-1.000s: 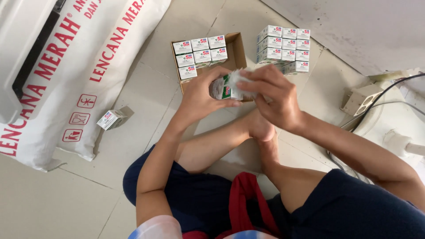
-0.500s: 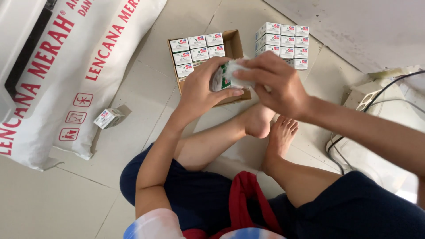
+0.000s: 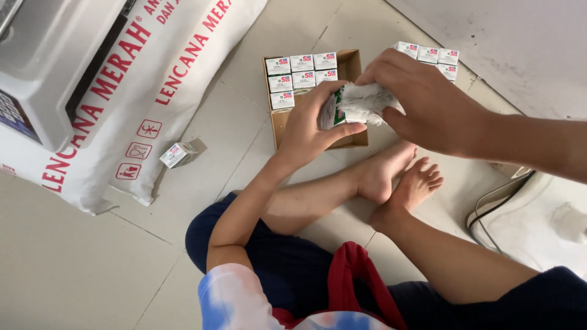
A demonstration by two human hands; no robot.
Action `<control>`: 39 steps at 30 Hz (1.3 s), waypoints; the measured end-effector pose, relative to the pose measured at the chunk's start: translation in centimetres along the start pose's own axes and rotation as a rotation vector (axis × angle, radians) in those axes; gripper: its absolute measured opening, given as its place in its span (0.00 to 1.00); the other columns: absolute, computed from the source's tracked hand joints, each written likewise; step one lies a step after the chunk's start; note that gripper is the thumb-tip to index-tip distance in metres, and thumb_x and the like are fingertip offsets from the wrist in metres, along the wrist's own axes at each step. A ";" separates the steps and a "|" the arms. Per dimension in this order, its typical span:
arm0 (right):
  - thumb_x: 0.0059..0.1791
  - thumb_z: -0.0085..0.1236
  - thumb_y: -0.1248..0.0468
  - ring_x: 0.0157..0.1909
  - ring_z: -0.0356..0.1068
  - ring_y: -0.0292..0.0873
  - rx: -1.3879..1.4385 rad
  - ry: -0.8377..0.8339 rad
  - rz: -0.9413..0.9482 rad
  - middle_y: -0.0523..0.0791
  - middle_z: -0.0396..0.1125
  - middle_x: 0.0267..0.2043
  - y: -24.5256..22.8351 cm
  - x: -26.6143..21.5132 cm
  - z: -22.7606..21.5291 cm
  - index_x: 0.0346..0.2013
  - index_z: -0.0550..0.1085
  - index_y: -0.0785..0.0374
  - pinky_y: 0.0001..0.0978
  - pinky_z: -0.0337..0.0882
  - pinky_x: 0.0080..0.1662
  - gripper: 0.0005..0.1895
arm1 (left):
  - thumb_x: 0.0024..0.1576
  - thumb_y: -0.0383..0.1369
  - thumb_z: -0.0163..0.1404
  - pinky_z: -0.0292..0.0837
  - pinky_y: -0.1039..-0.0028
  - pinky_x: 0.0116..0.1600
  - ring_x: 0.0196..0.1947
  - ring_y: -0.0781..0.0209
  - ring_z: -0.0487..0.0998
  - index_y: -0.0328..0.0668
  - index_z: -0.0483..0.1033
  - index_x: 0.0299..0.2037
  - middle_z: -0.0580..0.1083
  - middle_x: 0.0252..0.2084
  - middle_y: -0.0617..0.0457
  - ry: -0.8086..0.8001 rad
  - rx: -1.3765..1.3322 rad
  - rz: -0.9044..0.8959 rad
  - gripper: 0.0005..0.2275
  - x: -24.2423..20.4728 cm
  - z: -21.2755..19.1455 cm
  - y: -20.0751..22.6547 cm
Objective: A person sits on the floor and uses a cloth to wipe down small product boxes before placing them into a larger cardboard container.
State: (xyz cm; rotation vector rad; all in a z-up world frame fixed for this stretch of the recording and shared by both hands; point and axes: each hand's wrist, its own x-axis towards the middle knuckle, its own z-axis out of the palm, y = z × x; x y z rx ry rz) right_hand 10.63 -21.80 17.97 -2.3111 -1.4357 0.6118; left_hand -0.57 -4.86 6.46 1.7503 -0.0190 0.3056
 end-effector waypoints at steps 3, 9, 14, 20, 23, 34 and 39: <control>0.40 0.49 0.81 0.48 0.67 0.51 0.012 0.082 -0.119 0.50 0.66 0.48 1.7 0.8 0.8 0.50 0.72 0.66 0.41 0.66 0.44 0.25 | 0.51 0.49 0.59 0.68 0.72 0.55 0.53 0.60 0.74 0.47 0.70 0.54 0.74 0.51 0.60 0.020 0.076 -0.095 0.25 0.2 -0.3 -0.1; 0.42 0.48 0.84 0.46 0.72 0.48 0.034 0.176 -0.205 0.48 0.72 0.50 2.9 1.2 0.5 0.49 0.77 0.63 0.36 0.65 0.38 0.25 | 0.48 0.46 0.61 0.70 0.76 0.51 0.47 0.67 0.77 0.50 0.73 0.50 0.76 0.48 0.65 0.059 0.043 -0.136 0.23 1.4 0.0 0.0; 0.42 0.49 0.84 0.50 0.73 0.55 0.181 0.147 -0.166 0.51 0.73 0.49 4.7 2.3 1.5 0.46 0.78 0.66 0.42 0.70 0.46 0.23 | 0.46 0.45 0.65 0.70 0.66 0.51 0.45 0.55 0.77 0.45 0.72 0.50 0.76 0.44 0.53 0.024 -0.070 -0.146 0.25 1.2 0.3 -2.0; 0.41 0.51 0.84 0.44 0.73 0.60 0.199 0.144 -0.219 0.53 0.69 0.44 4.3 2.4 2.6 0.42 0.77 0.67 0.47 0.74 0.45 0.19 | 0.47 0.42 0.68 0.71 0.55 0.58 0.52 0.45 0.77 0.47 0.72 0.54 0.76 0.48 0.47 -0.015 -0.170 -0.168 0.27 1.2 -0.1 -3.1; 0.41 0.51 0.85 0.40 0.73 0.60 0.207 0.167 -0.198 0.54 0.68 0.41 5.2 3.4 2.3 0.42 0.76 0.68 0.47 0.73 0.42 0.19 | 0.46 0.43 0.68 0.71 0.53 0.57 0.51 0.42 0.77 0.43 0.71 0.53 0.75 0.47 0.43 -0.035 -0.166 -0.163 0.28 1.1 -0.6 -2.9; 0.43 0.52 0.83 0.38 0.71 0.61 0.139 0.171 -0.224 0.54 0.65 0.44 5.4 3.7 3.6 0.44 0.75 0.67 0.46 0.72 0.39 0.18 | 0.44 0.43 0.68 0.70 0.51 0.58 0.52 0.41 0.76 0.40 0.72 0.54 0.76 0.47 0.40 -0.045 -0.176 -0.218 0.29 0.6 -1.4 -2.5; 0.40 0.52 0.79 0.40 0.72 0.60 0.071 0.124 -0.252 0.52 0.65 0.47 3.9 1.8 4.2 0.44 0.76 0.61 0.47 0.74 0.42 0.21 | 0.45 0.36 0.69 0.69 0.52 0.61 0.55 0.42 0.75 0.48 0.72 0.57 0.76 0.50 0.45 0.000 -0.203 -0.226 0.29 0.8 -1.2 -2.9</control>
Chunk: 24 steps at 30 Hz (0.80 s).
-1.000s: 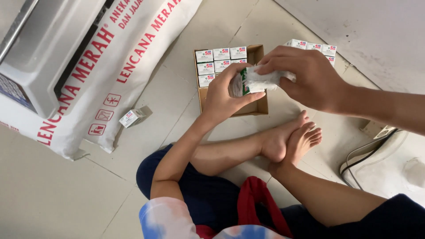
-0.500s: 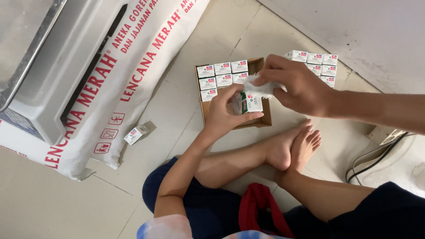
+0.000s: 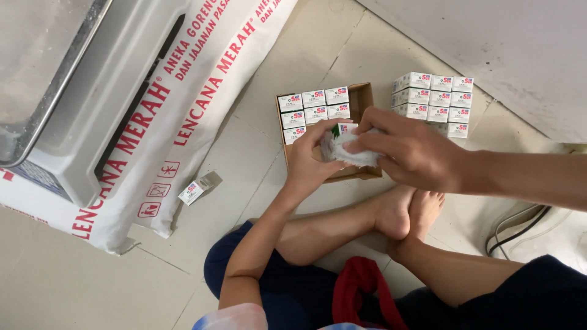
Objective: A person sits on the floor and uses a cloth to wipe down small product boxes before placing them into a larger cardboard container.
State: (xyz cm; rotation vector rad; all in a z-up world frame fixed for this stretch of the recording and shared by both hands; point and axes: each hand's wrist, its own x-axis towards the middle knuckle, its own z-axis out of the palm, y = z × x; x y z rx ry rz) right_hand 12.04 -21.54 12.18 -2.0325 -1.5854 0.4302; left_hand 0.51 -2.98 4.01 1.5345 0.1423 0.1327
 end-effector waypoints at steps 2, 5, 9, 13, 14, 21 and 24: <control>0.40 0.53 0.81 0.41 0.73 0.62 0.023 0.016 0.025 0.53 0.66 0.46 0.3 0.7 -0.4 0.44 0.76 0.62 0.48 0.74 0.41 0.20 | 0.44 0.40 0.69 0.70 0.54 0.59 0.54 0.44 0.76 0.47 0.73 0.56 0.76 0.49 0.46 -0.002 0.026 -0.004 0.29 -0.2 -0.4 0.6; 0.40 0.54 0.82 0.40 0.73 0.63 0.024 0.062 0.078 0.53 0.67 0.45 0.9 1.1 -0.4 0.44 0.77 0.64 0.48 0.74 0.41 0.20 | 0.43 0.44 0.69 0.72 0.54 0.57 0.52 0.42 0.77 0.42 0.74 0.55 0.77 0.49 0.42 -0.006 0.034 -0.024 0.30 -0.7 0.0 0.3; 0.40 0.56 0.79 0.44 0.74 0.58 0.000 0.030 0.055 0.50 0.67 0.48 0.0 0.2 0.5 0.44 0.78 0.58 0.45 0.75 0.44 0.21 | 0.43 0.40 0.70 0.73 0.57 0.57 0.52 0.47 0.77 0.50 0.74 0.57 0.77 0.49 0.48 0.018 0.027 -0.003 0.29 -0.3 0.0 -0.4; 0.39 0.55 0.80 0.42 0.73 0.62 0.058 0.035 0.086 0.52 0.68 0.48 0.5 1.2 -0.2 0.45 0.78 0.61 0.50 0.73 0.43 0.22 | 0.43 0.43 0.69 0.74 0.56 0.56 0.52 0.46 0.78 0.47 0.75 0.55 0.77 0.49 0.45 0.017 0.025 0.026 0.29 -0.4 -0.6 0.3; 0.39 0.55 0.81 0.41 0.73 0.62 0.066 0.062 0.088 0.53 0.68 0.46 0.7 1.5 -0.2 0.45 0.77 0.63 0.49 0.73 0.42 0.21 | 0.43 0.44 0.69 0.75 0.57 0.54 0.48 0.47 0.78 0.43 0.75 0.54 0.77 0.46 0.43 0.017 0.025 0.026 0.29 -0.4 -0.6 0.3; 0.39 0.55 0.81 0.43 0.73 0.62 0.113 0.050 0.034 0.53 0.68 0.47 -0.6 1.9 -0.3 0.44 0.77 0.63 0.49 0.73 0.42 0.21 | 0.41 0.41 0.71 0.77 0.59 0.50 0.44 0.52 0.79 0.46 0.77 0.53 0.78 0.45 0.46 0.046 0.025 0.095 0.29 -0.3 -1.0 -0.2; 0.40 0.53 0.82 0.42 0.73 0.62 0.090 0.083 0.051 0.54 0.67 0.44 1.1 2.1 0.2 0.44 0.76 0.67 0.48 0.74 0.41 0.20 | 0.42 0.42 0.70 0.78 0.54 0.48 0.42 0.43 0.80 0.38 0.76 0.52 0.78 0.43 0.39 0.039 0.070 0.106 0.28 -0.4 -0.8 0.1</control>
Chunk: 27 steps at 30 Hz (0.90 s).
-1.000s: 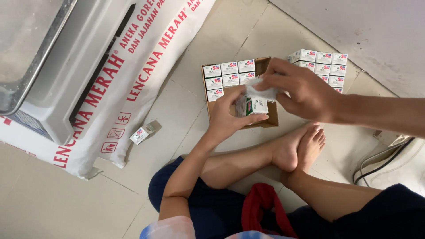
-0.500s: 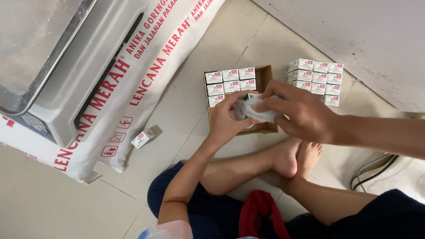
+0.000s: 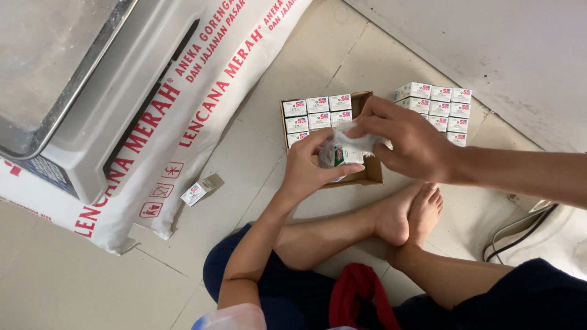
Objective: A person sits on the floor and uses a cloth to wipe down small product boxes before placing them into a larger cardboard container.
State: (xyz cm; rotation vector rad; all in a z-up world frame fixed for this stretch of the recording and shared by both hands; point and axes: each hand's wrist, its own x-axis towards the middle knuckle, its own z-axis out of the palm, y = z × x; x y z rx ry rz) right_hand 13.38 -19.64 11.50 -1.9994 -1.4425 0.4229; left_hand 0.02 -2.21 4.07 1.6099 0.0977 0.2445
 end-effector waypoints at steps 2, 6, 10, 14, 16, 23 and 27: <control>0.40 0.54 0.81 0.41 0.73 0.61 -0.014 0.002 -0.018 0.54 0.67 0.45 -0.8 -0.8 0.5 0.43 0.76 0.66 0.47 0.73 0.42 0.19 | 0.41 0.40 0.71 0.77 0.58 0.49 0.42 0.52 0.79 0.44 0.77 0.53 0.78 0.43 0.46 -0.003 -0.046 -0.022 0.29 0.0 0.4 -1.8; 0.40 0.52 0.79 0.42 0.73 0.58 0.041 -0.027 -0.052 0.51 0.67 0.46 -1.8 -0.8 0.1 0.43 0.76 0.61 0.45 0.73 0.42 0.20 | 0.41 0.35 0.72 0.77 0.55 0.51 0.43 0.51 0.78 0.45 0.77 0.55 0.78 0.44 0.45 -0.041 -0.100 -0.058 0.29 0.4 -0.2 -3.2; 0.38 0.53 0.82 0.39 0.73 0.61 0.038 -0.003 0.000 0.53 0.67 0.43 -0.8 -0.7 0.0 0.42 0.76 0.66 0.47 0.73 0.40 0.20 | 0.42 0.41 0.70 0.76 0.53 0.48 0.42 0.47 0.79 0.38 0.76 0.53 0.78 0.42 0.40 -0.069 -0.067 -0.037 0.30 0.2 0.4 -1.4; 0.39 0.54 0.80 0.39 0.73 0.60 0.007 -0.023 -0.031 0.51 0.67 0.44 -1.8 -1.4 0.4 0.42 0.76 0.62 0.47 0.73 0.40 0.20 | 0.42 0.39 0.71 0.76 0.56 0.50 0.43 0.49 0.79 0.42 0.76 0.55 0.78 0.43 0.43 -0.069 -0.073 -0.051 0.29 0.3 0.1 -2.7; 0.39 0.55 0.79 0.40 0.72 0.60 0.018 -0.044 -0.050 0.52 0.67 0.45 -1.8 -1.3 0.2 0.43 0.76 0.62 0.48 0.73 0.41 0.20 | 0.41 0.37 0.72 0.76 0.59 0.50 0.41 0.53 0.78 0.46 0.77 0.55 0.78 0.42 0.46 -0.070 -0.079 -0.027 0.29 0.3 0.1 -2.2; 0.39 0.54 0.81 0.40 0.72 0.60 0.014 -0.023 -0.004 0.51 0.66 0.43 -0.8 -1.1 0.1 0.43 0.76 0.65 0.47 0.72 0.41 0.19 | 0.42 0.40 0.69 0.76 0.61 0.50 0.41 0.55 0.78 0.44 0.76 0.53 0.78 0.41 0.47 -0.090 -0.093 -0.095 0.28 0.3 0.7 -2.2; 0.39 0.54 0.82 0.37 0.72 0.57 0.090 -0.074 0.004 0.50 0.66 0.39 -1.5 -0.5 -0.5 0.41 0.77 0.65 0.44 0.71 0.39 0.19 | 0.42 0.41 0.70 0.75 0.56 0.51 0.44 0.47 0.78 0.41 0.76 0.54 0.78 0.44 0.42 -0.111 -0.073 -0.105 0.29 0.5 0.3 -0.5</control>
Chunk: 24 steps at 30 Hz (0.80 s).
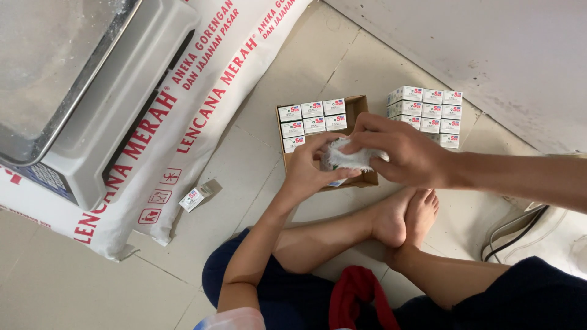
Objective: A person sits on the floor and uses a cloth to wipe down small product boxes before placing them into a larger cardboard container.
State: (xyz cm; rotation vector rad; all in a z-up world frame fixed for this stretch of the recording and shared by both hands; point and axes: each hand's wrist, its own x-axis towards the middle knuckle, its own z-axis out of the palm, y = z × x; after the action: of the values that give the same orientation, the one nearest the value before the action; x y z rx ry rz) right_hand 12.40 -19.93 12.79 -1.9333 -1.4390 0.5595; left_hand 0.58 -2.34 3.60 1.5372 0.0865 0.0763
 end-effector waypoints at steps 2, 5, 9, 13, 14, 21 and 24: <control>0.39 0.53 0.83 0.36 0.71 0.58 -0.010 0.016 0.026 0.51 0.65 0.39 1.4 0.1 -0.3 0.41 0.77 0.66 0.45 0.70 0.39 0.19 | 0.42 0.45 0.69 0.75 0.56 0.51 0.44 0.47 0.78 0.40 0.75 0.54 0.78 0.43 0.42 -0.029 0.006 -0.026 0.30 -0.4 0.7 -1.3; 0.39 0.53 0.83 0.36 0.71 0.57 -0.026 0.027 0.067 0.51 0.65 0.38 1.2 0.0 -0.4 0.41 0.77 0.67 0.44 0.70 0.39 0.19 | 0.42 0.48 0.68 0.74 0.56 0.52 0.45 0.46 0.78 0.40 0.75 0.54 0.77 0.43 0.41 -0.043 0.003 -0.075 0.32 -0.6 1.2 -1.5; 0.38 0.53 0.82 0.36 0.71 0.53 0.015 -0.034 0.039 0.48 0.66 0.39 0.4 -0.4 -0.1 0.41 0.78 0.63 0.42 0.70 0.39 0.20 | 0.43 0.40 0.69 0.74 0.57 0.53 0.46 0.47 0.78 0.43 0.75 0.54 0.78 0.44 0.44 -0.027 0.018 -0.060 0.28 0.0 0.1 -0.3; 0.39 0.52 0.84 0.40 0.72 0.58 0.037 0.002 0.082 0.51 0.66 0.37 1.5 0.0 -0.6 0.40 0.78 0.68 0.44 0.71 0.42 0.19 | 0.42 0.48 0.68 0.74 0.57 0.53 0.48 0.44 0.78 0.40 0.74 0.55 0.78 0.45 0.41 -0.078 0.031 -0.095 0.33 -0.6 0.7 -0.2; 0.39 0.53 0.84 0.39 0.72 0.58 0.014 0.019 0.089 0.51 0.65 0.37 1.9 -0.1 -0.4 0.41 0.77 0.68 0.45 0.70 0.41 0.19 | 0.43 0.48 0.68 0.75 0.57 0.52 0.47 0.44 0.78 0.40 0.75 0.54 0.77 0.44 0.40 -0.078 0.002 -0.121 0.32 -0.5 1.0 -0.6; 0.39 0.50 0.83 0.43 0.73 0.58 0.072 -0.020 0.031 0.50 0.65 0.38 -0.6 0.1 -0.5 0.41 0.77 0.65 0.45 0.72 0.43 0.20 | 0.43 0.44 0.69 0.74 0.57 0.54 0.49 0.48 0.77 0.40 0.74 0.55 0.77 0.47 0.42 -0.083 -0.107 -0.104 0.31 0.0 -0.1 -1.0; 0.38 0.51 0.84 0.42 0.73 0.60 0.060 0.047 0.088 0.53 0.66 0.38 1.0 0.2 -0.3 0.42 0.77 0.69 0.47 0.71 0.43 0.20 | 0.45 0.53 0.66 0.75 0.58 0.53 0.47 0.46 0.78 0.40 0.73 0.58 0.76 0.47 0.38 -0.117 -0.094 -0.155 0.35 -0.3 0.4 -1.3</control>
State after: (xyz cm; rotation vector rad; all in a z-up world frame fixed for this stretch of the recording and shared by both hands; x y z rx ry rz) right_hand 13.35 -19.98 12.28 -1.9570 -1.2988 0.5870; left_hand 0.31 -2.76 2.29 1.4333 0.1067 -0.1310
